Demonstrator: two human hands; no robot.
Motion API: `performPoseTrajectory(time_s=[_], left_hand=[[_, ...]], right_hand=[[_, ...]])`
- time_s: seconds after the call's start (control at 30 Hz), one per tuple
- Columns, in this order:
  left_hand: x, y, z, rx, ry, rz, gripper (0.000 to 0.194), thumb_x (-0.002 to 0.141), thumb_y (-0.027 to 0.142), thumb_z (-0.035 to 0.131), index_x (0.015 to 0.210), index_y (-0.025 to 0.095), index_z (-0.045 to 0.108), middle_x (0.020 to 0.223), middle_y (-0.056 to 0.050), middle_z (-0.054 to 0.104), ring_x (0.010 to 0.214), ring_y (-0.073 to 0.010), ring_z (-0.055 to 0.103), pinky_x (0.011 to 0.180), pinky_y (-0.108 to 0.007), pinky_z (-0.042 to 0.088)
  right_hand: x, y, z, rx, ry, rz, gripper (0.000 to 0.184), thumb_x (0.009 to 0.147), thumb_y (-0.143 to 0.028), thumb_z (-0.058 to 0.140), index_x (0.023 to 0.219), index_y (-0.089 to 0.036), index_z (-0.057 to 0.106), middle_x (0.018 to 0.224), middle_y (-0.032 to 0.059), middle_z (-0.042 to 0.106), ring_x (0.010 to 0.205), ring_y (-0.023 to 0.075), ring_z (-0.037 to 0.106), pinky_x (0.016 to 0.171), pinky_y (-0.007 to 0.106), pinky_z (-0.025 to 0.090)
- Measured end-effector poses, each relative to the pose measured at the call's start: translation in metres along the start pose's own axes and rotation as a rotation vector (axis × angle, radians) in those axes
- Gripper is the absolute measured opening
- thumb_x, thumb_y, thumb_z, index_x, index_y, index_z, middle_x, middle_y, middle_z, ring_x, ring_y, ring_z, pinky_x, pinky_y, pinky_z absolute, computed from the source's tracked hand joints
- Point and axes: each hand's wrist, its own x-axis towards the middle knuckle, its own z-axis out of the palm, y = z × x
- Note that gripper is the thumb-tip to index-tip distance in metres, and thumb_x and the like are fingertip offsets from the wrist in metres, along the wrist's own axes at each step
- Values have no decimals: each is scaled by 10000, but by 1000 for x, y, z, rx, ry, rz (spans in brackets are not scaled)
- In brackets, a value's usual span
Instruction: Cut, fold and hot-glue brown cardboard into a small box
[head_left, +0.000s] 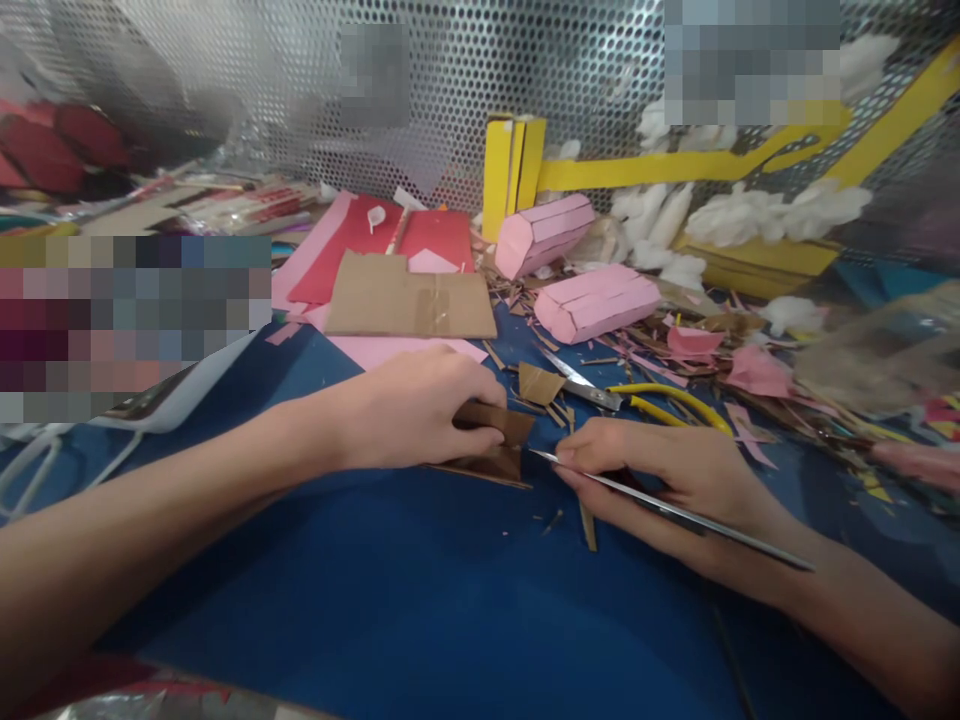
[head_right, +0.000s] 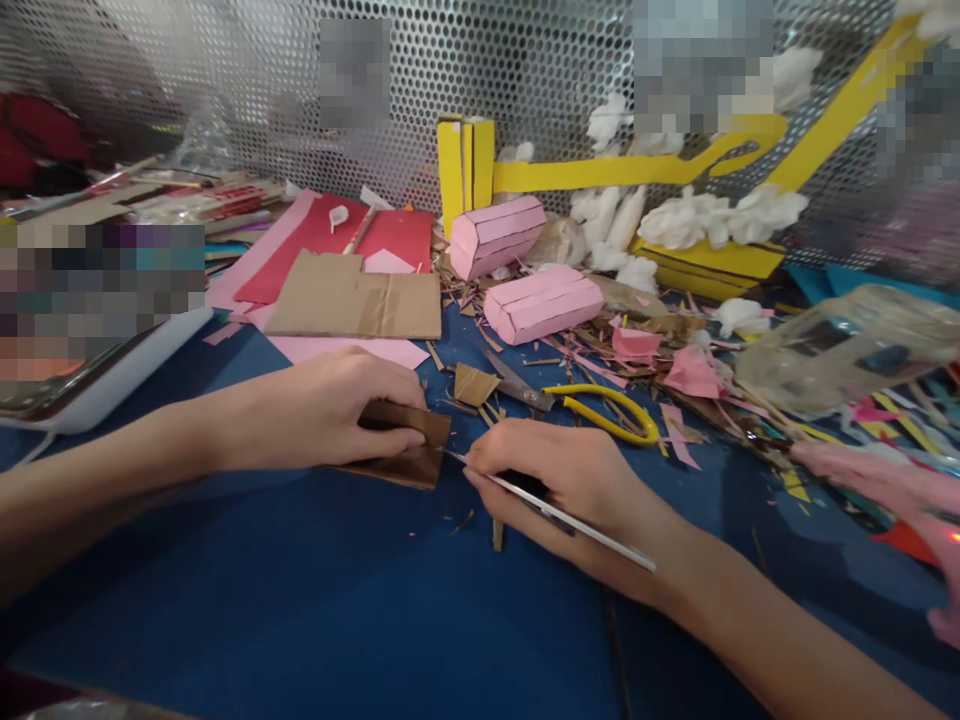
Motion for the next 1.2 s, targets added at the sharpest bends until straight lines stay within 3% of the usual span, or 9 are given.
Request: performPoseTrajectory(time_s=[0.47,0.7,1.2], left_hand=[[1,1,-1,3,-18,-9,105,896,191,661,841,185,750,776,-16,707,691,-150,618,612,-245,417],[0,1,-1,5,-15,-22,96,899,195,667,843,176,743,780,-17,697,693,-150,610,607,-250,408],[0,2,-2,-13,-11,-23,119,879,176,664,771,177,712,726,-4,667,636,-135,577,576,-248,381]], right_hand=[[2,2,-6,94,-51,148,130,993,-233,631,870,-212,668,875,27,775,785,165,737,680,224,555],[-1,6,-5,77,23,136,111,978,-206,655,874,-211,696,871,26,783,781,163,746,660,217,541],[0,3,-6,81,-46,128,130,1002,-211,617,893,-204,687,926,46,789,794,159,740,710,227,554]])
